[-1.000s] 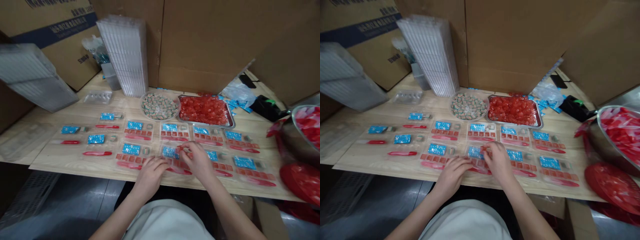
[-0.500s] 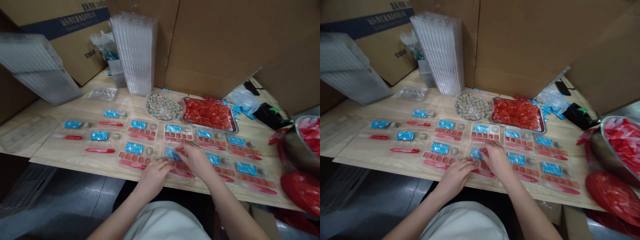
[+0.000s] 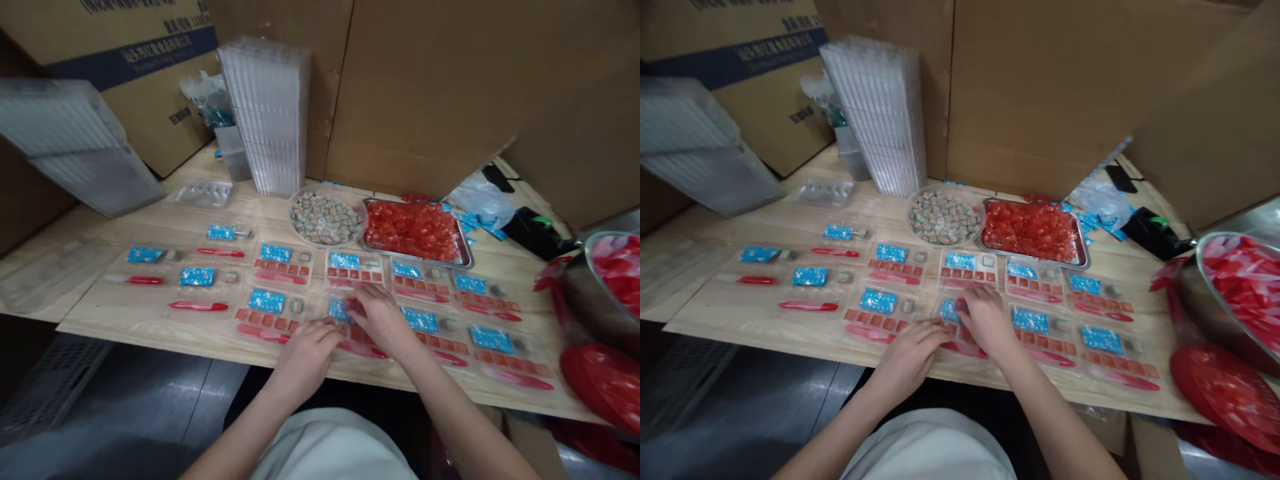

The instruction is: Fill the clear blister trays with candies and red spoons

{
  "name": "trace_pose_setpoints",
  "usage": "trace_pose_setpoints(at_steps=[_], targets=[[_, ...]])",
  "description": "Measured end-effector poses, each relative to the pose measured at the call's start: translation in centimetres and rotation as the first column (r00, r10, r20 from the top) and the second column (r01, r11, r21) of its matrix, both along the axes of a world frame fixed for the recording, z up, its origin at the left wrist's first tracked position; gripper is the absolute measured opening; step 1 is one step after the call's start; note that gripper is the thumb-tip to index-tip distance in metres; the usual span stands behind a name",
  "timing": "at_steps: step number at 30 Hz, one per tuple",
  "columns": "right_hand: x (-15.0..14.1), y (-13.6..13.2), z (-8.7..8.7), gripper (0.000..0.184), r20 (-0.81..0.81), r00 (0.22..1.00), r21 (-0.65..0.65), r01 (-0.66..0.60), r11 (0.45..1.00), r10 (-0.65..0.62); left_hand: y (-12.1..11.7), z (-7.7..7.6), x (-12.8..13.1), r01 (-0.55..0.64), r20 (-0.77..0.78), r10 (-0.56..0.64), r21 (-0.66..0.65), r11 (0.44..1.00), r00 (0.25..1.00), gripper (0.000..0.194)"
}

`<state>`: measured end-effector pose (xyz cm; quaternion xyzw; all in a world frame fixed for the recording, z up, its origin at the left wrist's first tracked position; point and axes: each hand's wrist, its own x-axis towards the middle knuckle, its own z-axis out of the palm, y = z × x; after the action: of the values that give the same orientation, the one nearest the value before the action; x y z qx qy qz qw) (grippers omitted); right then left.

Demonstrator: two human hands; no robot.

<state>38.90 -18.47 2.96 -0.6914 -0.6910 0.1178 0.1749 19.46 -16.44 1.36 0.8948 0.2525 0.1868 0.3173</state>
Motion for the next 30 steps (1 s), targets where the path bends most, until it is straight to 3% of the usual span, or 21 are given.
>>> trace_pose_setpoints(at_steps=[3, 6, 9, 12, 15, 17, 19, 20, 22, 23, 25, 28, 30], targets=[[3.0, -0.8, 0.2, 0.023, -0.092, 0.995, 0.093, 0.052, 0.994, -0.043, 0.2, 0.4, -0.3, -0.049, 0.119, 0.049, -0.006, 0.999, 0.992, 0.037], [7.1, 0.3, 0.5, 0.016, -0.063, 0.972, 0.174, 0.236, 0.956, -0.228, 0.8, 0.6, -0.6, -0.181, 0.218, 0.188, -0.049, 0.982, 0.958, 0.030], [10.8, 4.1, 0.4, 0.014, 0.033, 0.944, 0.188, 0.317, 0.929, -0.329, 1.4, 1.0, -0.5, -0.295, 0.194, 0.303, -0.067, 0.953, 0.933, 0.015], [13.1, 8.6, 0.0, 0.012, -0.007, 0.934, 0.168, 0.352, 0.921, -0.356, 1.3, 1.4, -0.3, -0.288, 0.166, 0.289, -0.029, 0.957, 0.943, 0.014], [13.8, 10.4, -0.3, 0.008, -0.087, 0.927, 0.144, 0.374, 0.916, -0.365, 0.7, 1.3, -0.4, -0.254, 0.153, 0.259, -0.051, 0.966, 0.954, 0.015], [13.0, 9.6, 0.0, 0.007, -0.147, 0.917, 0.143, 0.391, 0.909, -0.371, 0.5, 1.0, -0.5, -0.263, 0.155, 0.279, -0.118, 0.958, 0.948, 0.017], [11.0, 7.4, 0.6, 0.015, -0.367, 0.866, 0.067, 0.389, 0.919, -0.340, 0.6, 0.7, -0.4, -0.303, 0.155, 0.338, -0.210, 0.929, 0.928, 0.016], [9.5, 6.2, 1.0, 0.020, -0.547, 0.779, -0.012, 0.360, 0.933, -0.308, 0.7, 0.7, -0.2, -0.326, 0.155, 0.373, -0.261, 0.909, 0.915, 0.016], [6.1, 3.7, 1.9, 0.025, -0.853, 0.441, -0.196, 0.227, 0.954, -0.280, 1.2, 1.0, 0.4, -0.346, 0.161, 0.434, -0.392, 0.852, 0.886, 0.016], [4.4, 2.7, 2.2, 0.025, -0.911, 0.281, -0.264, 0.162, 0.951, -0.301, 1.4, 1.2, 0.8, -0.339, 0.169, 0.461, -0.474, 0.813, 0.871, 0.018], [1.4, 1.2, 2.7, 0.025, -0.936, 0.051, -0.345, 0.073, 0.936, -0.349, 1.6, 1.7, 1.6, -0.277, 0.196, 0.522, -0.669, 0.690, 0.830, 0.023], [-1.1, 0.5, 2.7, 0.024, -0.925, -0.127, -0.365, 0.035, 0.931, -0.358, 1.6, 2.4, 2.4, -0.092, 0.225, 0.630, -0.898, 0.430, 0.743, 0.029], [-1.7, 0.5, 2.6, 0.023, -0.925, -0.173, -0.352, 0.044, 0.935, -0.339, 1.5, 2.6, 2.5, -0.011, 0.231, 0.680, -0.943, 0.332, 0.696, 0.027]])
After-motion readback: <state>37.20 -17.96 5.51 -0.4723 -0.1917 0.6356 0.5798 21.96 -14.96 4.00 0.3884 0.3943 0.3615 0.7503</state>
